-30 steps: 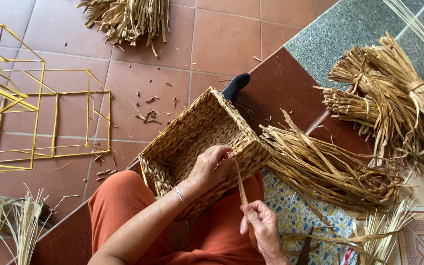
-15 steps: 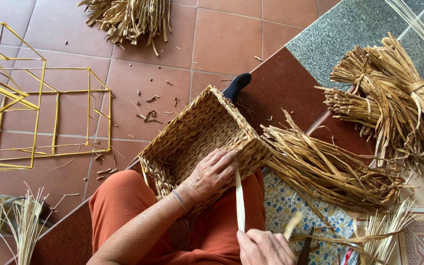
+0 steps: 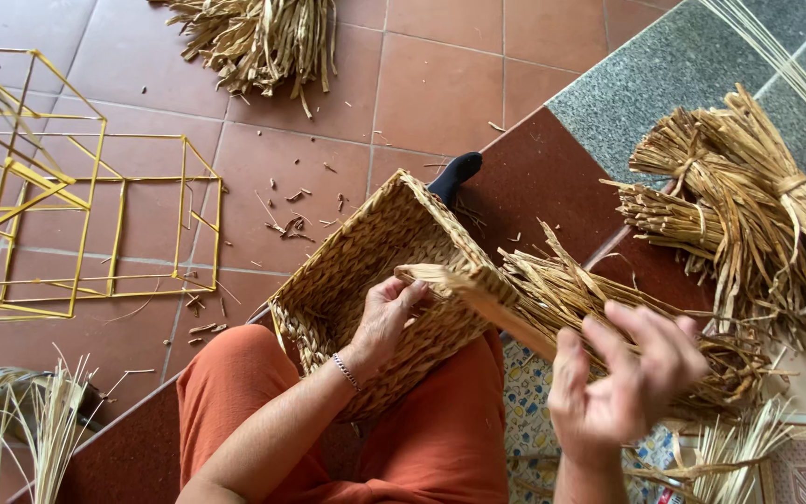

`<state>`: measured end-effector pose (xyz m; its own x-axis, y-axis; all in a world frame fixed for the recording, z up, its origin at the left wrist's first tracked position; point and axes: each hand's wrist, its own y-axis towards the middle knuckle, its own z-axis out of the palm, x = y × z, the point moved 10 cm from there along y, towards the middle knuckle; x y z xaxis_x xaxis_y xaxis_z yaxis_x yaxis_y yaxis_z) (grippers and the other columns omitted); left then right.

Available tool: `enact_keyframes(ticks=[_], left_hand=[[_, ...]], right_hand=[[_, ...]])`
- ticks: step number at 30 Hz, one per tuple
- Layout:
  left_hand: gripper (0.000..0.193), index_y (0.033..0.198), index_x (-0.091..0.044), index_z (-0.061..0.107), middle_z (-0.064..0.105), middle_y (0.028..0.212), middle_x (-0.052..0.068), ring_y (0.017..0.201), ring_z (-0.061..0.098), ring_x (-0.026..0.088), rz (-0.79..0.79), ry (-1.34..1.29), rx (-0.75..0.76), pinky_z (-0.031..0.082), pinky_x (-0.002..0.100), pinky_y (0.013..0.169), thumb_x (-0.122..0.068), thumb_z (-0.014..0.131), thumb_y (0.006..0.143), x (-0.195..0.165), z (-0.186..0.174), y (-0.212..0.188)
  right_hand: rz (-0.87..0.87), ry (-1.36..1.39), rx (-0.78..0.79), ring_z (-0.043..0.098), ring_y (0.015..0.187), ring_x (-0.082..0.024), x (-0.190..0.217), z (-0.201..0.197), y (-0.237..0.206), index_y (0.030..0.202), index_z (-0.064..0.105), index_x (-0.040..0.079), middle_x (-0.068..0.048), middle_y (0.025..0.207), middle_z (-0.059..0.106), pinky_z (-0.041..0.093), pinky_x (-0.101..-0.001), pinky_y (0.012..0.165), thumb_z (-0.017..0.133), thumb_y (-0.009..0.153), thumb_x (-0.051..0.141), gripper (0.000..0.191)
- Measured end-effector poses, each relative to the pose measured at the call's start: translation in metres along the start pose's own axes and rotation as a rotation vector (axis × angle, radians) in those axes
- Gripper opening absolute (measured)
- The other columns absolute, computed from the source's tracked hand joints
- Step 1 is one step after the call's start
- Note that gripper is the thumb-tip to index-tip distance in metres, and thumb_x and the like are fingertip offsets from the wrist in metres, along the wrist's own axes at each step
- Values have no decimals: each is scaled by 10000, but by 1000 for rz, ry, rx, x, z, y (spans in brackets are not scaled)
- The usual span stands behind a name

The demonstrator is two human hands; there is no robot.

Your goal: The person sits on the floor and weaves dried plant fibers into a rectangular basket. They use scissors to trim excess strands and continue interlacing fibers to build up the basket walls.

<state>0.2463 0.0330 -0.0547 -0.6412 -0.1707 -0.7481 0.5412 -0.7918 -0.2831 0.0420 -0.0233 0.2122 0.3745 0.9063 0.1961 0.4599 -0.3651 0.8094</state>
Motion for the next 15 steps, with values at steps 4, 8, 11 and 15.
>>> enact_keyframes(ticks=[4,8,11,15], left_hand=[[154,910,-8,661,747,853,201,689,742,251,-135,15,-265,615,370,592,-142,638,983,3,-27,-2],[222,888,-62,616,736,838,198,687,759,236,-234,-292,-150,643,358,588,-248,538,982,1,-20,4],[257,922,-25,609,709,849,173,664,739,224,-203,-181,-159,668,394,604,-261,550,1005,-16,-32,8],[273,1022,72,654,704,934,157,641,689,189,11,-51,-144,652,373,641,-201,640,1019,-81,-70,29]], right_hand=[[438,438,39,602,1285,-251,-64,69,-42,1197,616,112,-94,1306,629,520,-458,1165,683,1051,259,218],[488,613,426,470,1418,-318,-76,149,-62,1503,429,72,-191,1550,451,482,-493,1089,573,1006,487,663],[185,328,616,499,1442,-338,-48,171,-70,1527,513,106,-165,1548,560,304,-571,1237,626,979,410,637],[324,421,612,463,1391,-291,-49,171,-78,1462,516,153,-99,1475,548,379,-490,1200,736,907,428,658]])
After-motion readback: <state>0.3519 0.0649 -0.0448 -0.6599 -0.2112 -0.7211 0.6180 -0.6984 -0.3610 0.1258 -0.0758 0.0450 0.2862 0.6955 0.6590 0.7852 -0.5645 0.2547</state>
